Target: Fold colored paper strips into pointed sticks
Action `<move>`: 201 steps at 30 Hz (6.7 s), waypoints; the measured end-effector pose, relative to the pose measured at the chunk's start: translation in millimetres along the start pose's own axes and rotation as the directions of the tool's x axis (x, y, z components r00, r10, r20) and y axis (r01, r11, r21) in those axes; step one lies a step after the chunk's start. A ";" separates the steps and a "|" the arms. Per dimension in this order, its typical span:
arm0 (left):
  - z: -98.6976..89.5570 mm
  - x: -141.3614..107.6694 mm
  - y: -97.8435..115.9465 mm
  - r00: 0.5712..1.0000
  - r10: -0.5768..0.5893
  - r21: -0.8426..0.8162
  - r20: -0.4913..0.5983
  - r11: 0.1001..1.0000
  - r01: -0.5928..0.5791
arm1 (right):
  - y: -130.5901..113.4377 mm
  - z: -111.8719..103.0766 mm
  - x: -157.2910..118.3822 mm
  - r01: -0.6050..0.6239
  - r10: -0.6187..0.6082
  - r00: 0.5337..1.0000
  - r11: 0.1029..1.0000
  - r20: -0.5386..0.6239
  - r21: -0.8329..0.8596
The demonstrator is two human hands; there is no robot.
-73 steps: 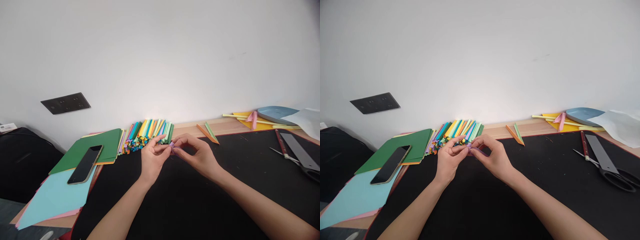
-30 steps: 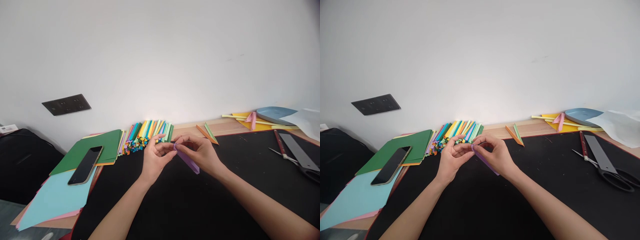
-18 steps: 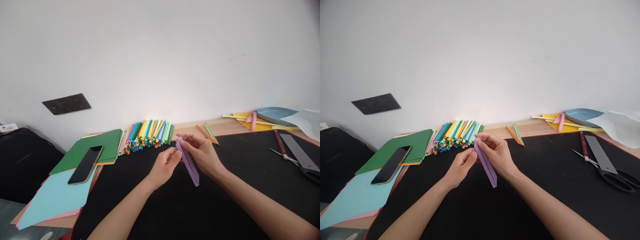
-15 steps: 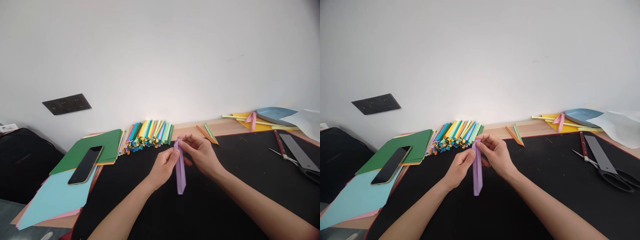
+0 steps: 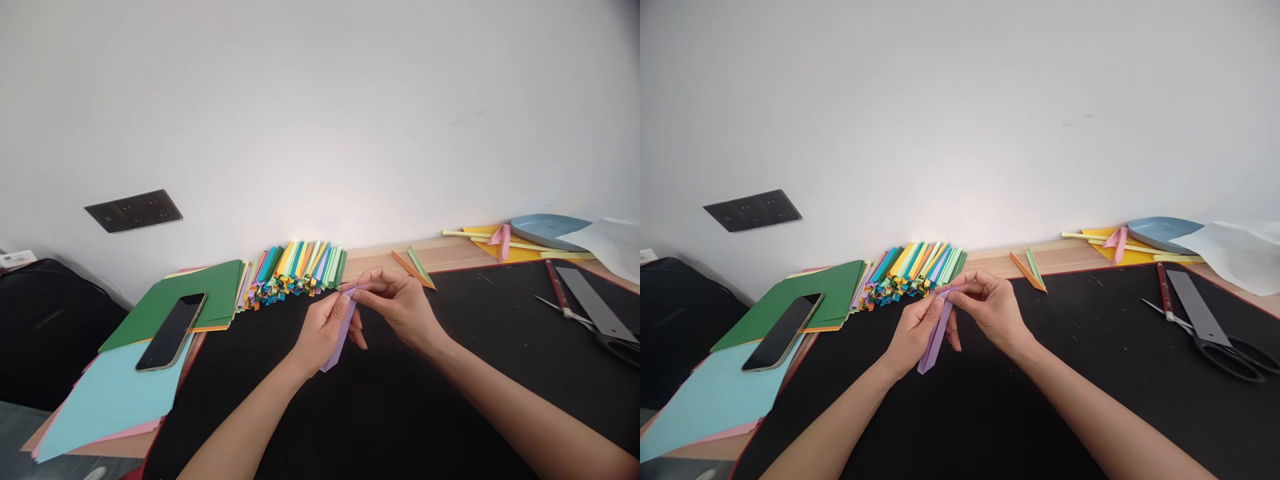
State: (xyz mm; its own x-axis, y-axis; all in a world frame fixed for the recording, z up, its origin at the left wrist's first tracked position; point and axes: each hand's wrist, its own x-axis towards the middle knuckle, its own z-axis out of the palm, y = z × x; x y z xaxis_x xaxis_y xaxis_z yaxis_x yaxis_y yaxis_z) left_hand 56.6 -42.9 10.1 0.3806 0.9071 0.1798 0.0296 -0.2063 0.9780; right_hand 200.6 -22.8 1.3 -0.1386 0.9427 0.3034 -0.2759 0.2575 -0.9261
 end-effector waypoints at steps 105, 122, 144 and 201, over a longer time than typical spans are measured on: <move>7.9 0.3 -15.5 0.991 -0.134 -0.161 -0.020 0.979 0.129 | 11.7 2.7 -0.5 0.012 -0.019 1.000 0.950 -0.018 -0.312; -1.1 -4.3 -1.5 0.991 -0.087 -0.035 0.102 0.995 0.091 | 9.6 -12.1 6.7 -0.385 0.251 0.874 0.880 0.416 0.277; 0.5 -6.9 -1.5 0.999 -0.028 0.114 0.017 0.993 0.026 | 11.5 -10.6 6.5 -0.316 0.185 0.891 0.909 0.414 0.272; -2.4 1.4 -9.3 0.976 -0.200 -0.008 0.084 0.979 0.202 | 11.7 -7.8 8.8 0.031 0.007 0.975 0.986 0.222 -0.165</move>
State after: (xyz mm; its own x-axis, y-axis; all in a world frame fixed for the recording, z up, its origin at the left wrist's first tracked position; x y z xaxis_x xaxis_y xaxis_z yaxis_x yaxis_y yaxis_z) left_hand 54.6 -38.8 1.5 0.4428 0.8961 -0.0290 0.0979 -0.0162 0.9951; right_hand 203.6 -9.8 -8.6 -0.3481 0.8738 0.3396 -0.1194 0.3180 -0.9405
